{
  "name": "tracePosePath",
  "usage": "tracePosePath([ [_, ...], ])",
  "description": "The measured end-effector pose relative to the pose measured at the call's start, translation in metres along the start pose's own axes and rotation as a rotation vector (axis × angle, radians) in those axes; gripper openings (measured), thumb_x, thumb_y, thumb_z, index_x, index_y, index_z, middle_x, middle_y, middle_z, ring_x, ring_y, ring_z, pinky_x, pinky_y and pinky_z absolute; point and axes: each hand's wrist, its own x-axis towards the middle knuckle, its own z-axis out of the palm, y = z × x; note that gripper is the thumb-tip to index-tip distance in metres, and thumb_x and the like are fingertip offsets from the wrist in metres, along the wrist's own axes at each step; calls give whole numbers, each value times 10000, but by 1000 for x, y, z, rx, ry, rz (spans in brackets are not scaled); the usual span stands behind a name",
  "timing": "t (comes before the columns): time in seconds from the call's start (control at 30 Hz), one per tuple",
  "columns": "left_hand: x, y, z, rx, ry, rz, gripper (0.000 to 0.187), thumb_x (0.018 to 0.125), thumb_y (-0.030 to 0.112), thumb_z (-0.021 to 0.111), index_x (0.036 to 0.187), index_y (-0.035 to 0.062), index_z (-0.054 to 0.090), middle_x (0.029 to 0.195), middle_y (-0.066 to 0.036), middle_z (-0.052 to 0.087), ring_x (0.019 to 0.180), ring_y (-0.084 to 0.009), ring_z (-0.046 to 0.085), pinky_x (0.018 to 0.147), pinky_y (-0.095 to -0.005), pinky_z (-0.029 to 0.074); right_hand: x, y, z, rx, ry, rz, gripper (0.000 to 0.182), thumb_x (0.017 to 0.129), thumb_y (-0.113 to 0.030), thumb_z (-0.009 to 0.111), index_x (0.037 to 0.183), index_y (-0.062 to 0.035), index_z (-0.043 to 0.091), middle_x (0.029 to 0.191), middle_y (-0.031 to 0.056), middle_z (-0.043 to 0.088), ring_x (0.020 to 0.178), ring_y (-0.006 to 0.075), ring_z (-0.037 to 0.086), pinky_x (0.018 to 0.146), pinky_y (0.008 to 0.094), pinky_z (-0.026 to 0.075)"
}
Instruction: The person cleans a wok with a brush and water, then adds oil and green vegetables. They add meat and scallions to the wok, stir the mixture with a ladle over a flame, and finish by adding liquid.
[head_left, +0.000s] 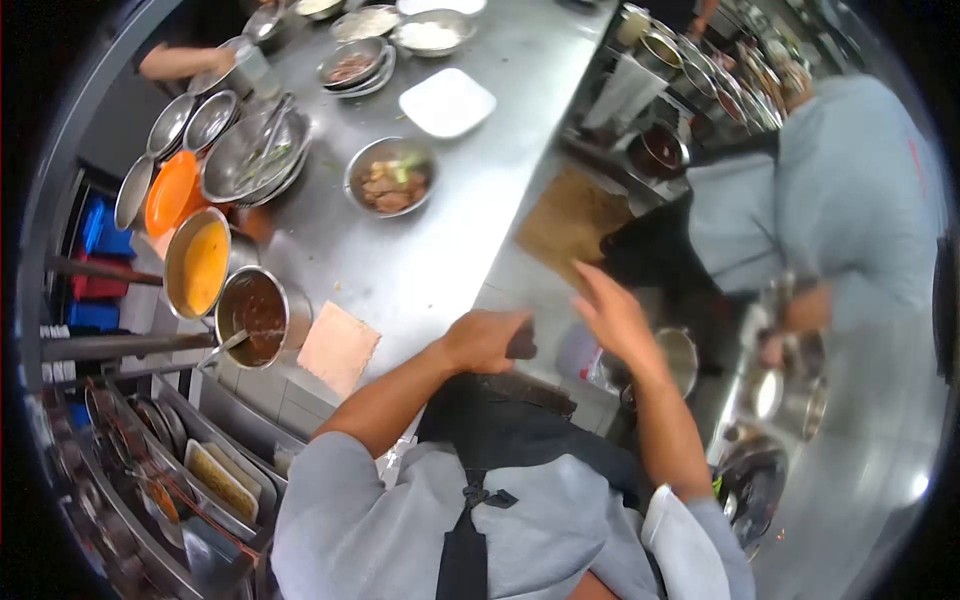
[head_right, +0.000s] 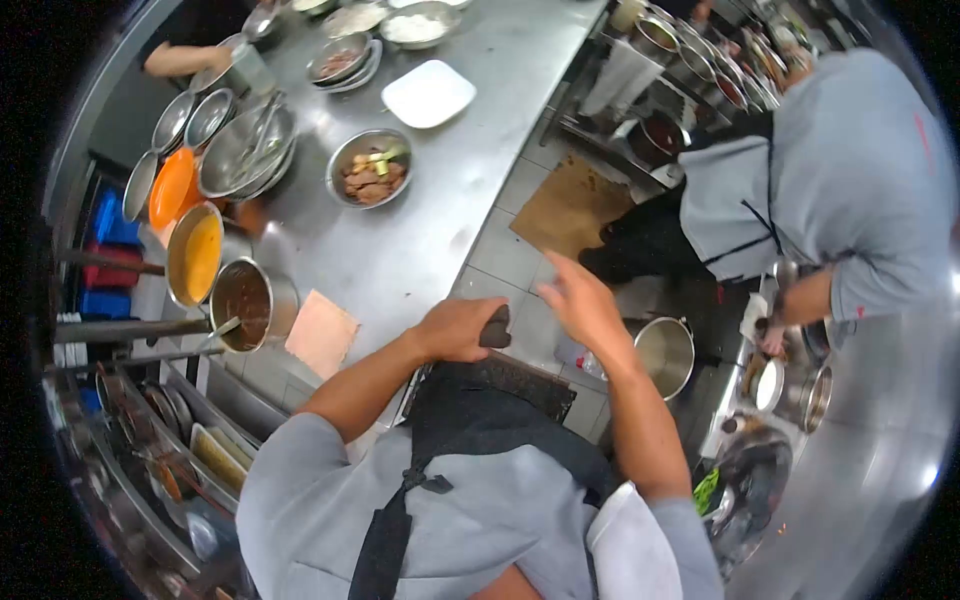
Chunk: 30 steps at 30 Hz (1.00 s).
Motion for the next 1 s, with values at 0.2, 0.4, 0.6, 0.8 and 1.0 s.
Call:
tracePosePath([
  [0.2, -8, 0, 6, 20, 111, 24, 788, 625, 207, 736, 1336, 80, 421, 1043, -168, 629, 928, -368, 613, 813, -429, 500, 147, -99, 93, -105, -314, -286, 551, 952, -413, 467, 1441, -192, 338, 1139, 193, 599, 1042, 366, 587, 867, 461, 468],
  [0.4, -63, 9, 35, -516, 784, -131, 689, 728, 163, 676, 1355, 54, 411, 999, -153, 635, 887, -298, 644, 810, -399, 521, 167, -88, 117, -137, -79, -96, 521, 932, -396, 509, 1364, -129, 396, 1068, 191, 628, 1007, 362, 610, 860, 459, 474],
  [0.6, -105, 5, 13, -1459, 842, -428, 540, 723, 60, 631, 1229, 24, 447, 945, -154, 616, 754, -246, 638, 709, -368, 550, 156, -48, 110, 611, -179, 384, 188, 848, -187, 607, 843, -10, 546, 809, 114, 631, 689, 234, 663, 559, 351, 547],
  [0.8, -65, -16, -21, -1294, 1080, -511, 303, 759, 63, 630, 1034, 33, 506, 848, -101, 585, 695, -208, 615, 613, -335, 549, 88, -26, 79, 862, -16, 375, 113, 833, -100, 572, 786, -12, 519, 725, 55, 548, 624, 139, 607, 530, 305, 555],
  [1.0, -5, 18, -15, -1095, 527, -416, 562, 750, 160, 775, 1195, 3, 468, 1069, -94, 581, 979, -184, 572, 873, -317, 483, -69, 29, 26, 901, 204, 469, 124, 837, -84, 593, 764, -43, 502, 702, 5, 514, 629, 103, 557, 555, 276, 526],
])
